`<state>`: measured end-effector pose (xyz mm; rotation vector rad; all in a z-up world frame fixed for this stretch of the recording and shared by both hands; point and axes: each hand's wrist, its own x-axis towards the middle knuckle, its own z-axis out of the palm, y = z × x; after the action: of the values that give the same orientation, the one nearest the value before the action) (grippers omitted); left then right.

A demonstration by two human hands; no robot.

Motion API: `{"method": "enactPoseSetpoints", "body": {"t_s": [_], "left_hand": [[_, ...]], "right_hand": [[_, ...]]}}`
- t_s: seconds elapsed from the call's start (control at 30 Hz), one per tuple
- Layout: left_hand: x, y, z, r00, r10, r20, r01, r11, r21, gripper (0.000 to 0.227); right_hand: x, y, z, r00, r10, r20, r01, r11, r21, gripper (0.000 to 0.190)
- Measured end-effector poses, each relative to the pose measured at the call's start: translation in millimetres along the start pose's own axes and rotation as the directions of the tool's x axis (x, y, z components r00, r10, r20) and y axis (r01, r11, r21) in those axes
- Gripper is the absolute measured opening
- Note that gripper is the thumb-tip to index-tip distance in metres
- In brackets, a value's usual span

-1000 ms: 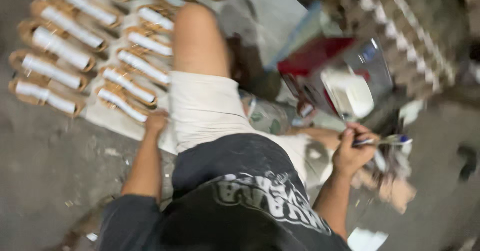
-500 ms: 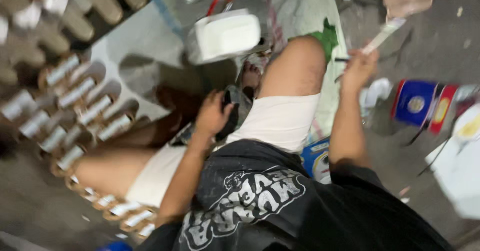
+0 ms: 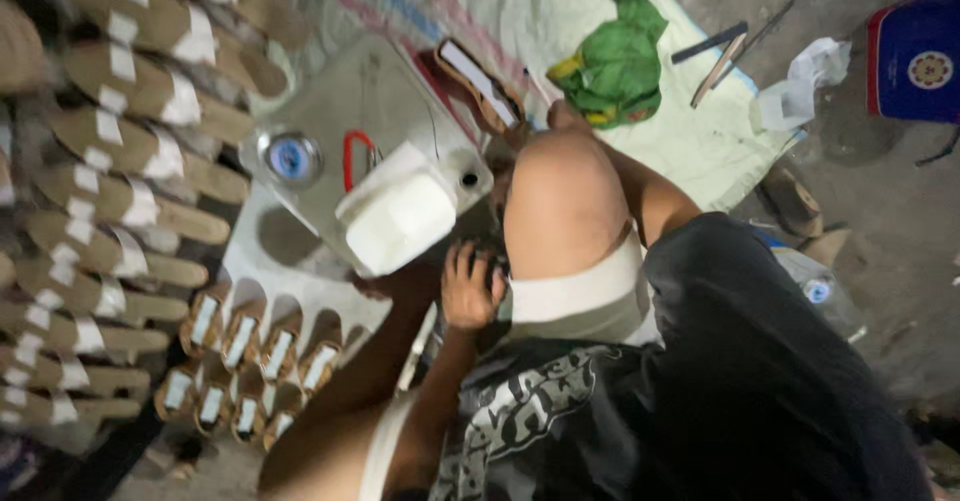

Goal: The person sits on the floor and applies white glue to the insole of a cork sandal using a toothbrush. They repeatedly dip the brush into a container of glue and spread it along the white insole strip, then place the finished sandal on a nearby pile.

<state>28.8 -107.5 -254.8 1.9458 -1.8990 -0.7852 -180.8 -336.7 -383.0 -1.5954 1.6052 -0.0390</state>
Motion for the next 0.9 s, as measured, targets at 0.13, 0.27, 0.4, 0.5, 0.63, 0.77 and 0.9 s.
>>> {"method": "enactPoseSetpoints", "body": {"t_s": [0.13,0.27,0.4,0.5,0.63,0.77,0.9], "left_hand": [[-10.2,-7.2,16.5,1.000,0.014,0.006,-0.014,1.000,-0.012,0.042],[-5.9,-13.3,13.2,0.998,0.048,0.027,-0.047,0.999,-0.019,0.044],[-3.5,-9.9,9.6,0.997,0.076,0.009,-0.076,0.997,-0.020,0.043],[1.2,-10.3,6.9,0.995,0.099,-0.022,-0.099,0.995,-0.031,0.043],[0.3,-8.8,5.5,0.997,0.074,0.011,-0.073,0.996,-0.060,0.039],[3.9,-2.6,4.8,1.000,-0.001,0.002,0.001,1.000,-0.024,0.039],[7.3,-0.6,-0.1,1.000,0.030,-0.001,-0.030,0.999,-0.045,0.038]], "right_hand": [[32.1,-10.2,14.1,0.994,-0.049,0.094,0.058,0.994,-0.097,0.058],[43.6,-12.4,37.5,0.998,0.023,0.057,-0.026,0.999,0.041,0.068],[43.7,-1.3,51.6,0.993,-0.119,-0.022,0.121,0.976,0.180,0.048],[48.4,8.2,53.9,0.986,0.129,0.109,-0.160,0.922,0.353,0.045],[46.0,25.1,55.2,0.951,0.273,0.145,-0.309,0.846,0.435,0.034],[58.9,37.3,42.3,0.970,0.242,-0.025,-0.175,0.769,0.615,0.025],[58.2,52.4,15.4,0.933,0.147,-0.328,0.021,0.888,0.459,0.036]]}}
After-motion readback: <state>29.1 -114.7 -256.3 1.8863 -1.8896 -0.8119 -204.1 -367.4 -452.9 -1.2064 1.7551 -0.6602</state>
